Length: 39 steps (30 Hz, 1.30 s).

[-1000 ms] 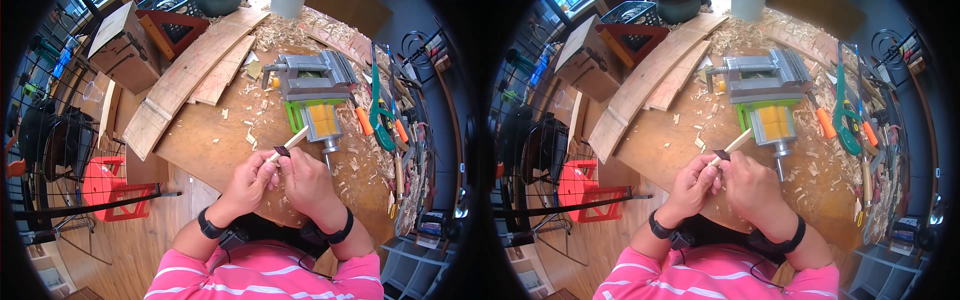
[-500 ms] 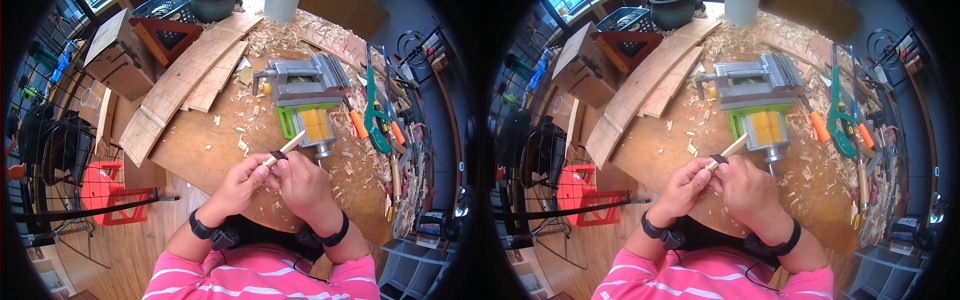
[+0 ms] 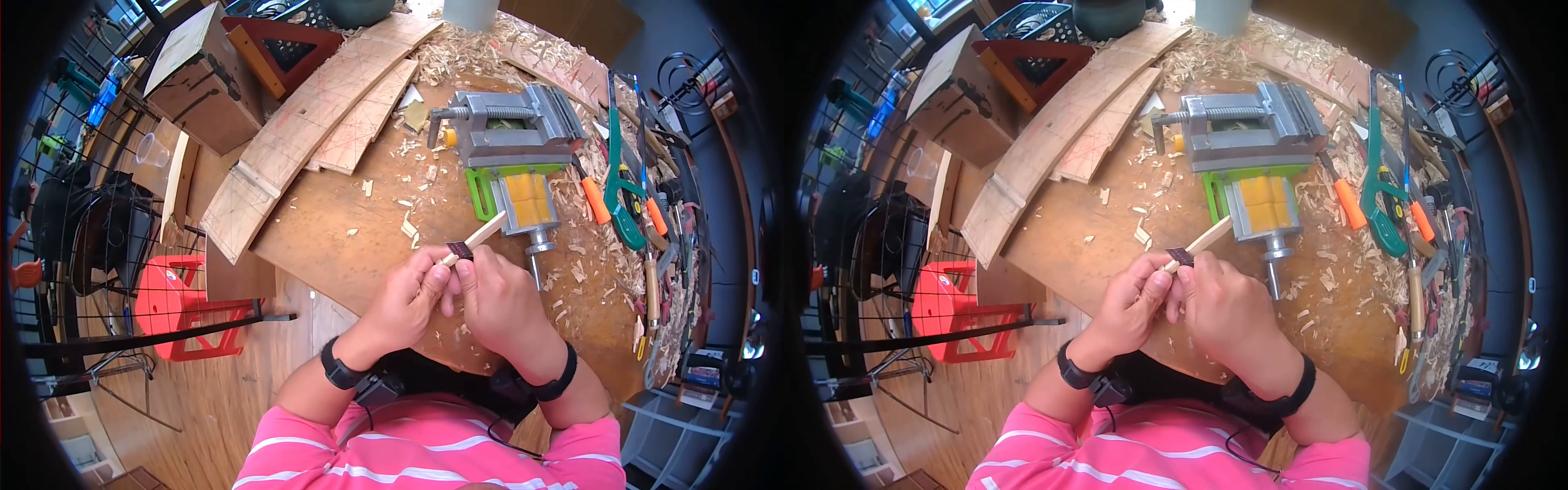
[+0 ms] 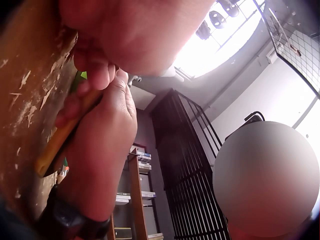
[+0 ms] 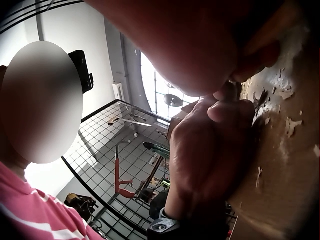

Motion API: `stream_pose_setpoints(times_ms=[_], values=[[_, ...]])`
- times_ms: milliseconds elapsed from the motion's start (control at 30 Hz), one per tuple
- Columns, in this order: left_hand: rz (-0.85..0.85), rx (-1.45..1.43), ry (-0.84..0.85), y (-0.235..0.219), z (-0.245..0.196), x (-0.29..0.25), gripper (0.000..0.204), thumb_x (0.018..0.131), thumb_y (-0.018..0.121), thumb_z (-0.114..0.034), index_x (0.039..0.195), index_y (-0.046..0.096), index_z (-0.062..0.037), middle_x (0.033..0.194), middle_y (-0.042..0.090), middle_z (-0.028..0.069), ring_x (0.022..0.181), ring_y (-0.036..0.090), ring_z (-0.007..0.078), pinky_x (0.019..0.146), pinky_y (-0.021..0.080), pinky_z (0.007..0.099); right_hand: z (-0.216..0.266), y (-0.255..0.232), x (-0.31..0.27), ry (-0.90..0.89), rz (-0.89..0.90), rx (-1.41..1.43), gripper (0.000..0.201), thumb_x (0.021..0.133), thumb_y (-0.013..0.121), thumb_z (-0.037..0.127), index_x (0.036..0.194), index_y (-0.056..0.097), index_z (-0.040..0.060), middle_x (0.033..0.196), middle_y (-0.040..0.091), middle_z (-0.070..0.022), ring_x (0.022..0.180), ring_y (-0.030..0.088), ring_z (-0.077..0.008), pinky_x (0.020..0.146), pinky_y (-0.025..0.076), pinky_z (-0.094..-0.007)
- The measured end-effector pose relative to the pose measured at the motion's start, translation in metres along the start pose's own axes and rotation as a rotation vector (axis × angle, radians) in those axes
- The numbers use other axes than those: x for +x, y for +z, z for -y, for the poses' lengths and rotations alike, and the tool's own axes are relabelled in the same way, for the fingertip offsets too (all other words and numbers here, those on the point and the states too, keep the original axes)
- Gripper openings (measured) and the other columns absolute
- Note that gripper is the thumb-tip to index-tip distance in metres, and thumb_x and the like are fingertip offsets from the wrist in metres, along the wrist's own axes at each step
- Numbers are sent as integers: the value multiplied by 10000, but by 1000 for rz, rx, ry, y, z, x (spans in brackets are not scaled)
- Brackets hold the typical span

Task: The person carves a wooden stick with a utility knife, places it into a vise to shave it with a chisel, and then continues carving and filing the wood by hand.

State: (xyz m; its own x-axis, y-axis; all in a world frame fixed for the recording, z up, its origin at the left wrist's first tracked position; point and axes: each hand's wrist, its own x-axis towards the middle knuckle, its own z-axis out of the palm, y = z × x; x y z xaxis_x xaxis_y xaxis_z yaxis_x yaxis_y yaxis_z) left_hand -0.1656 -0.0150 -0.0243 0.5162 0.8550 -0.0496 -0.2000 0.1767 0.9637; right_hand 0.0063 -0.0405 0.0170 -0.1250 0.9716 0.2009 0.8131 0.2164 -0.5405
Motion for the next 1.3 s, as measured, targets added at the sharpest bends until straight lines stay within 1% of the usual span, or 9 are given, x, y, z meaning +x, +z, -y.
stream_pose_setpoints(times_ms=[233,467,667,733,833,967,1067,1133,1300], values=[[-26,-32,-37,0,-1,0,320,1168,447,-222,1334,568,23,886,613,12,701,541,74,665,469,240,2,6,-3,-22,28,-13,254,1086,552,249,955,560,32,768,663,-205,659,688,-429,577,552,-518],[1,-80,13,0,-2,4,345,1163,463,-251,1354,561,19,877,614,5,704,537,70,637,443,236,6,0,-2,32,14,78,246,1080,551,247,960,572,33,794,669,-203,689,685,-430,604,544,-526],[105,-177,11,-5,-1,6,437,1141,500,-293,1437,509,28,1026,659,64,828,621,119,761,506,272,1,-13,1,14,-18,21,220,1083,559,238,974,597,50,839,671,-191,699,671,-440,614,534,-527],[125,-278,-52,-7,-1,5,391,1148,473,-226,1460,491,9,1055,659,64,856,634,138,828,524,291,0,-16,3,31,-106,83,198,1082,569,224,995,614,52,850,675,-194,737,672,-449,633,526,-528],[147,-268,-62,-11,2,3,419,1129,508,-253,1440,502,28,1076,679,118,856,657,164,820,538,304,-13,-22,8,98,-153,105,201,1081,580,226,1019,632,42,866,683,-204,779,674,-463,652,521,-534],[150,-279,-97,-11,-1,3,407,1125,517,-247,1425,508,28,1008,689,121,820,660,178,805,542,305,-19,-29,7,154,-119,190,217,1085,580,239,1040,646,37,885,695,-209,805,680,-465,668,522,-536],[146,-285,-93,-12,-1,2,427,1110,530,-233,1442,498,32,904,676,100,759,639,175,770,534,287,-10,-25,5,106,-121,244,199,1081,584,232,1069,662,50,899,699,-200,819,683,-457,679,524,-527],[215,-268,-51,-10,-6,1,420,1113,497,-178,1485,486,17,847,594,15,689,533,102,659,444,265,-6,-25,5,89,-77,299,171,1075,584,206,1090,672,60,909,702,-194,841,684,-451,699,524,-521],[156,-316,-66,-10,-2,-1,435,1107,501,-180,1492,499,21,808,497,-47,660,431,49,604,362,234,-10,-28,4,51,-43,333,162,1071,575,195,1107,673,71,912,704,-191,862,686,-448,716,521,-525]])
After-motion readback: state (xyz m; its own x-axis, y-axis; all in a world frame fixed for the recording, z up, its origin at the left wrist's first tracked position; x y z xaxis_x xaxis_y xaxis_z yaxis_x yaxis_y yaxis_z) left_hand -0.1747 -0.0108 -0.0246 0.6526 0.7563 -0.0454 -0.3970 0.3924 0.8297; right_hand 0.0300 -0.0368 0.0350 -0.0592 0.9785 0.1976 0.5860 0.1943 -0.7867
